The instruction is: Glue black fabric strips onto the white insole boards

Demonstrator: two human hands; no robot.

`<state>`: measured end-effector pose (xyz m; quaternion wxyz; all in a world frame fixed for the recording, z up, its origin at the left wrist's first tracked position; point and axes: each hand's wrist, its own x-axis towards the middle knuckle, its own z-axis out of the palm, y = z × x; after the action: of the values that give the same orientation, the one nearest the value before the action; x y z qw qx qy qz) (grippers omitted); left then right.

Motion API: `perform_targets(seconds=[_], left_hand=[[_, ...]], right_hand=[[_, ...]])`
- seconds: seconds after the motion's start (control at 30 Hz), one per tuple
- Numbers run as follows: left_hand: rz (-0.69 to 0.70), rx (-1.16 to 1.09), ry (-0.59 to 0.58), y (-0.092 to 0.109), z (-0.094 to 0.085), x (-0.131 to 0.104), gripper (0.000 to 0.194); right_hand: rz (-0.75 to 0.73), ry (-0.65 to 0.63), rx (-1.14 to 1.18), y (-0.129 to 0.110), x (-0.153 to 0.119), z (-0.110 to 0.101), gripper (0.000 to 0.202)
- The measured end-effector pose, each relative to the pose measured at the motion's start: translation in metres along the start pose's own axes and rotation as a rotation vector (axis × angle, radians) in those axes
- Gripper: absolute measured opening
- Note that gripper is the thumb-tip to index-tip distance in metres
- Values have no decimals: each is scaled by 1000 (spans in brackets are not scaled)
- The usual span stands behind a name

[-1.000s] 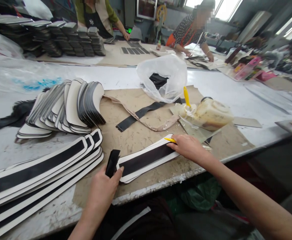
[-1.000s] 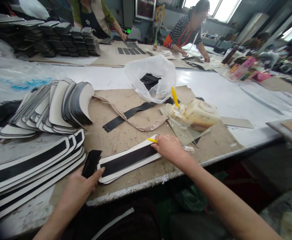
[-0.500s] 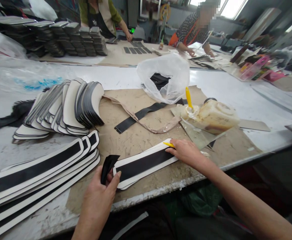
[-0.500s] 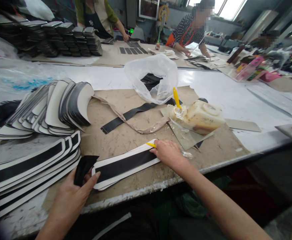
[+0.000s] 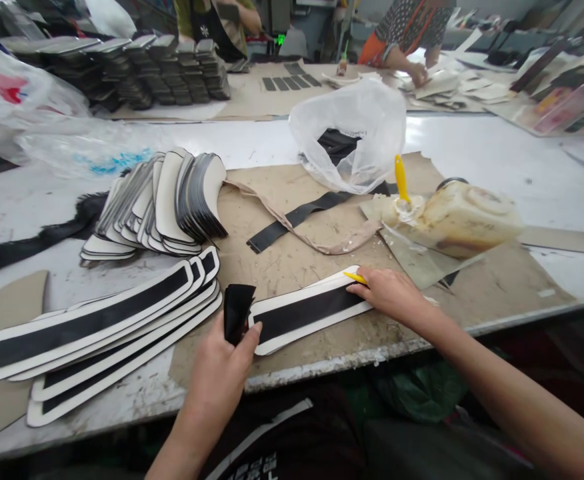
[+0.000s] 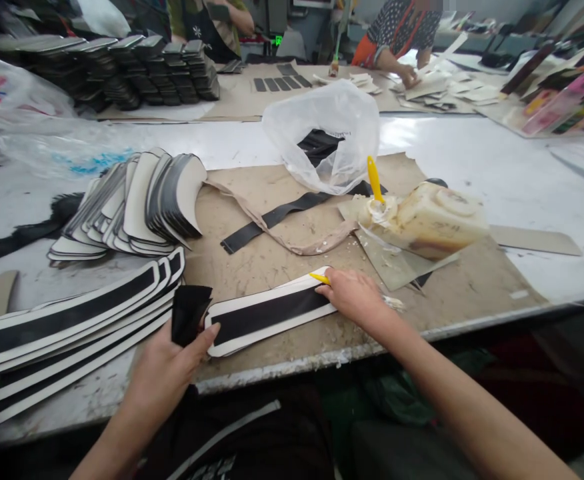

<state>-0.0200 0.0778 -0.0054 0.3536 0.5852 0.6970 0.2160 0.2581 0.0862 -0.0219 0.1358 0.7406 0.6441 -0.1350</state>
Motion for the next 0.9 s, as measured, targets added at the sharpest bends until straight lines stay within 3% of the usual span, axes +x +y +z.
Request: perform_targets(seconds=[0.13,0.37,0.53,0.63,0.73,0.9], left_hand=[[-117,-254,-50,-15,9,6,31],[-236,-601,29,-24,18,5,41],[-257,-672,55,-20,8,1,49],[-288,-710,61,-20,0,0,54],[-336,-692,51,-20,-8,0,54],[-361,-728,91,-16,-18,-4,51]], right_hand=[[18,51,-19,0,-5,-3,33],[106,178,19,0,-18,-10,30],[147,284,184,9,-22,-12,26],[88,400,423,20,-30,-16,21],[29,534,611,27,-38,-20,29],[-70,467,719,18,-50,-22,45]])
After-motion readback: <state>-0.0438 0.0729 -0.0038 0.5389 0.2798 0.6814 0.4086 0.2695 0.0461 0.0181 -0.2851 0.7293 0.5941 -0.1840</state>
